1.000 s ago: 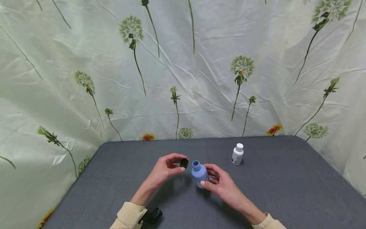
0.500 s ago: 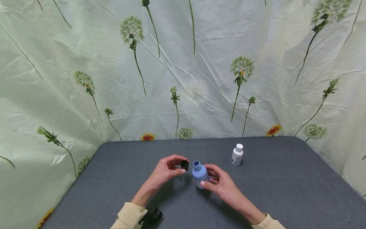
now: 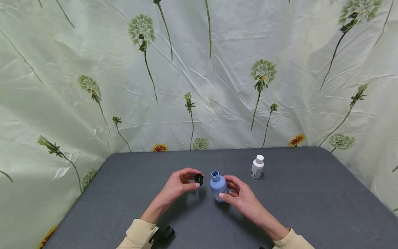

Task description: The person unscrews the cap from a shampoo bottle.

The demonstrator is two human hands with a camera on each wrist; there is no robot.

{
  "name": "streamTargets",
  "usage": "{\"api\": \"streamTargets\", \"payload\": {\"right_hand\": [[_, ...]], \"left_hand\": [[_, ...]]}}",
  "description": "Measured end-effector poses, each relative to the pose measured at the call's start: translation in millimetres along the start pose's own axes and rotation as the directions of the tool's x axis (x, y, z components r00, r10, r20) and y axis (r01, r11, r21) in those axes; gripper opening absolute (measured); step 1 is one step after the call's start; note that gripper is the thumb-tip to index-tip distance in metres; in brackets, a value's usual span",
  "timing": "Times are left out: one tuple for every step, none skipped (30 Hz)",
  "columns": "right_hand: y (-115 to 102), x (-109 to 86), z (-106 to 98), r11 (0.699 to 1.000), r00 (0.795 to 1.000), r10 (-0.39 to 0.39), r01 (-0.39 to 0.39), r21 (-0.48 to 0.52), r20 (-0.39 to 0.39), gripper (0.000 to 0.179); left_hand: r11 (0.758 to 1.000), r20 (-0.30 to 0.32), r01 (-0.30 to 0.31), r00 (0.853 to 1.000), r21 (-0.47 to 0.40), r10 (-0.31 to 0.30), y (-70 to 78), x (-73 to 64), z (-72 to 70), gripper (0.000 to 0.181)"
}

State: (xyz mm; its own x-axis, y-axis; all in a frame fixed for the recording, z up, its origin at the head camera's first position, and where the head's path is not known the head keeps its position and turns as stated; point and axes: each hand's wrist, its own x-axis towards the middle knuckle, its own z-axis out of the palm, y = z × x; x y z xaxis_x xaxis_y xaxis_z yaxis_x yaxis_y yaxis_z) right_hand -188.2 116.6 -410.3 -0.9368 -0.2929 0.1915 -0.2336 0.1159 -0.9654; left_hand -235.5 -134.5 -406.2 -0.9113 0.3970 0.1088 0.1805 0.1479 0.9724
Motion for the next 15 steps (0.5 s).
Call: {"api": "streamTargets", "payload": {"right_hand": [[-0.2,0.5,-0.1,1.000,1.000,0.004,-0.004,0.005,0.003,0.051],[-0.3,0.9,0.0,1.000,1.000,0.002,-0.002,0.004,0.006,0.051],[-0.2,1.6,0.2,1.000,1.000,0.004,-0.004,0.009,0.006,0.051],[-0.1,2.5,0.5,1.000,1.000,0.004,-0.004,0.010,0.007,0.051],[0.0,3.5,1.0,1.000,1.000,0.001,-0.001,0.007,0.007,0.051],[0.2,4.6,1.5,1.000,1.000,0.002,-0.002,0.005,0.006,0.051],[0.3,5.9,2.0,1.000,1.000,0.009,-0.009,0.004,0.001,0.051],[0.5,7.3,2.5,1.000,1.000,0.010,-0.010,0.001,-0.001,0.052],[0.6,8.8,3.0,1.000,1.000,0.013,-0.013,0.002,-0.002,0.052],[0.7,10.2,3.3,1.000,1.000,0.017,-0.017,0.002,-0.002,0.052],[1.2,11.8,3.5,1.000,1.000,0.025,-0.025,0.002,-0.007,0.052],[1.5,13.2,3.7,1.000,0.999,0.031,-0.031,0.006,-0.010,0.052],[1.9,14.6,3.7,0.999,0.999,0.035,-0.035,0.008,-0.012,0.052],[2.6,16.0,3.8,0.999,0.999,0.032,-0.032,0.010,-0.011,0.052],[3.3,17.5,3.7,0.999,0.999,0.034,-0.034,0.013,-0.013,0.052]], "left_hand": [[1.000,-0.001,0.001,1.000,0.001,-0.001,0.2,0.0,-0.4,0.036],[1.000,-0.002,0.002,1.000,0.002,-0.002,0.3,0.1,-0.9,0.037],[1.000,-0.003,0.004,1.000,0.006,-0.004,0.2,0.3,-1.5,0.037],[1.000,-0.005,0.004,1.000,0.011,-0.003,0.2,0.4,-2.2,0.037],[1.000,-0.006,0.005,1.000,0.014,-0.005,0.2,0.6,-3.1,0.036],[1.000,-0.008,0.007,1.000,0.015,-0.007,0.3,0.7,-4.3,0.037],[1.000,-0.010,0.009,1.000,0.015,-0.009,0.5,0.7,-5.6,0.037],[1.000,-0.012,0.010,1.000,0.015,-0.010,0.3,0.8,-7.0,0.038],[1.000,-0.014,0.011,1.000,0.016,-0.011,0.1,1.0,-8.6,0.038],[1.000,-0.016,0.012,1.000,0.015,-0.011,0.1,1.1,-10.1,0.038],[1.000,-0.017,0.013,1.000,0.013,-0.013,-0.1,1.2,-11.5,0.038],[1.000,-0.016,0.014,1.000,0.014,-0.014,-0.2,1.1,-12.9,0.038],[1.000,-0.017,0.013,1.000,0.016,-0.013,-0.6,1.1,-14.2,0.038],[1.000,-0.018,0.013,1.000,0.019,-0.012,-1.3,1.4,-15.5,0.037],[1.000,-0.020,0.013,1.000,0.021,-0.013,-1.6,1.6,-16.7,0.036]]}}
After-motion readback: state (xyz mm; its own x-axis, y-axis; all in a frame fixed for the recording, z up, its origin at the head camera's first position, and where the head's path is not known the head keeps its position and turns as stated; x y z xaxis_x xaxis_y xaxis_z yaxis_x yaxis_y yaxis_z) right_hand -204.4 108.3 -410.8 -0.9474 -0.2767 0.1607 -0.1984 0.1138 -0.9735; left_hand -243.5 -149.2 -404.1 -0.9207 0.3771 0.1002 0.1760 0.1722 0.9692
